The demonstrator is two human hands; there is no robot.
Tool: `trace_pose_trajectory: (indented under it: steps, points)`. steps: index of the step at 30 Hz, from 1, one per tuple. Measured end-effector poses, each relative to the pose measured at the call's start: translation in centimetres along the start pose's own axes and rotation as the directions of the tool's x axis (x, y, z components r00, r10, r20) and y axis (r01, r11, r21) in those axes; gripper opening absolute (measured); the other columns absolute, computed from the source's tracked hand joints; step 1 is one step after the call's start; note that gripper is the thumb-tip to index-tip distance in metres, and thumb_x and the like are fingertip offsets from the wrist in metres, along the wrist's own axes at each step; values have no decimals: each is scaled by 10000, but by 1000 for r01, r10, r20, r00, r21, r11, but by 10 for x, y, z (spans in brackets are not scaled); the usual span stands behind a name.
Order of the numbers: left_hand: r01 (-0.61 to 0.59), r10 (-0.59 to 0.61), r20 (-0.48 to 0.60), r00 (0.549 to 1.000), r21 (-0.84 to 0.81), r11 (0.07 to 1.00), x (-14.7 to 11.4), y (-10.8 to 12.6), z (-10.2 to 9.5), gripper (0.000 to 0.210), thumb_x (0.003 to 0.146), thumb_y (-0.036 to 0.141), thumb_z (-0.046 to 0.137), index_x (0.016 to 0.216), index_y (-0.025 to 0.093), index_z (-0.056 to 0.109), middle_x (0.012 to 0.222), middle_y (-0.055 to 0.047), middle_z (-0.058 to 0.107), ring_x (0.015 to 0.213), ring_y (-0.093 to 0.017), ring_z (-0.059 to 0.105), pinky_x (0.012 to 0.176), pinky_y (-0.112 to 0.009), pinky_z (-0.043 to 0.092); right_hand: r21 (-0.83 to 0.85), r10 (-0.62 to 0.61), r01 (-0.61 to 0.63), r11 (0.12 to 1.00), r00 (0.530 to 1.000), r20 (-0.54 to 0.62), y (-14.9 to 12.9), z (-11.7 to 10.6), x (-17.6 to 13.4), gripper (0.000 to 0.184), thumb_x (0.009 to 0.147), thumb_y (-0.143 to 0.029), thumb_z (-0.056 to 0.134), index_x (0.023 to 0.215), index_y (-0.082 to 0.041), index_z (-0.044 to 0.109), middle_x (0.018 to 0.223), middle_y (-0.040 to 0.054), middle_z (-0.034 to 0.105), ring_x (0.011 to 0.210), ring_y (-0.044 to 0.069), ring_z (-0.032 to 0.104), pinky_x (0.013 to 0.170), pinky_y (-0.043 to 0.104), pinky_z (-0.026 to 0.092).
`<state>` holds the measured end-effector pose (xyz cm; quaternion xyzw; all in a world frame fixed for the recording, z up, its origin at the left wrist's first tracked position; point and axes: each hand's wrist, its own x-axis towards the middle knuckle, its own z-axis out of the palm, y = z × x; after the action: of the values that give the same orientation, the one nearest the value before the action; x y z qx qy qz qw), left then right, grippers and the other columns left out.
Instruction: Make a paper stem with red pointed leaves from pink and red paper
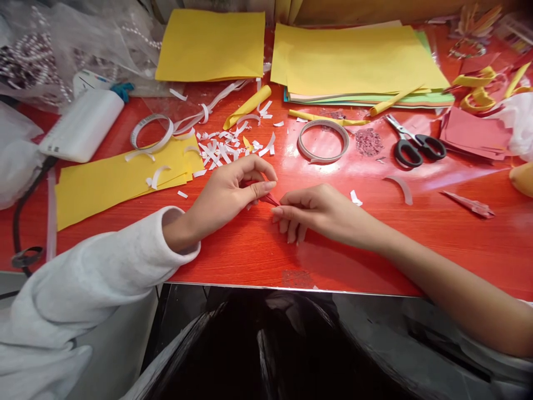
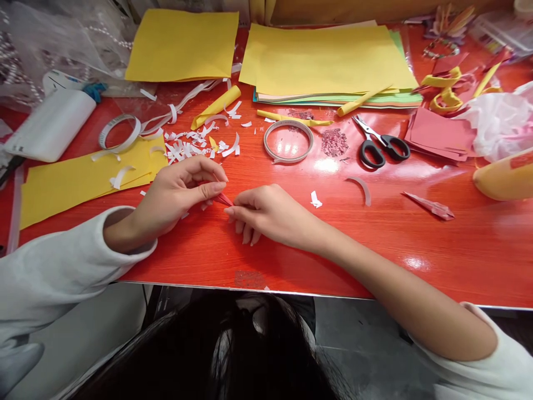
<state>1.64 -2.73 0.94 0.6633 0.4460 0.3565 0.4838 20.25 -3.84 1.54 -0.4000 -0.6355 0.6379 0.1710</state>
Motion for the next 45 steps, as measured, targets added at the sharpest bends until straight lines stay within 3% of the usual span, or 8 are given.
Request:
trace_pose_trajectory:
  steps: [7,10,13,19,25,29,35,45]
  points:
    - [0,0,-5,1000,-15,1000,3,-1,-3,77,782,232,635,819,187,584,686,17,556,550,-69,503,482,-193,412,-11,14,-15,1000,999,-52,-5,2,-2,235,884,-277,530,711,-144,617,614,39,672,511,117,643,533,227,549]
    - [-21,21,-36,999,3,1000,5,-2,-7,82,785,246,630,827,193,585,695,12,556,556,-79,497,484,-204,410,129,63,-68,989,997,36,-4,-2,1,189,862,-279,567,789,-122,643,713,52,699,607,123,678,604,236,573]
    - [-36,37,-45,998,30,999,6,-3,-8,88,787,261,625,822,193,581,717,5,562,592,-90,511,502,-209,414,215,112,-131,968,989,97,-4,-6,3,256,845,-350,585,810,-104,651,765,78,710,666,138,692,655,257,581]
    - [-16,16,-9,1000,23,1000,6,-3,-8,88,789,261,621,814,187,581,704,9,550,572,-84,498,499,-213,401,190,56,-55,980,998,-2,-2,-5,5,257,840,-351,596,761,-109,625,681,57,692,575,111,664,582,219,560]
    - [-42,43,-6,999,18,999,7,-3,-9,69,786,236,620,802,182,580,714,12,547,586,-81,496,519,-213,402,290,80,-73,954,997,-13,-1,-8,8,227,837,-324,606,783,-103,623,764,80,707,612,127,679,615,244,570]
    - [-19,18,21,1000,25,1000,6,-3,-7,57,786,225,618,807,182,585,728,9,565,609,-85,512,545,-219,415,252,97,-97,963,995,11,-3,-8,8,161,817,-254,634,758,-105,624,755,69,705,625,127,682,631,241,566]
    - [-38,38,29,999,17,999,7,-2,-8,38,791,199,611,800,173,584,728,12,558,608,-73,515,538,-203,412,199,103,-110,974,994,47,-6,-7,6,224,833,-316,603,773,-104,636,763,70,706,642,125,675,662,265,557]
    - [29,-28,99,995,-3,1000,5,-1,-6,52,801,194,605,821,164,569,706,16,548,548,-46,482,462,-163,371,126,113,-117,985,993,37,-3,-9,5,199,807,-300,631,752,-108,627,720,52,688,559,89,616,571,236,518]
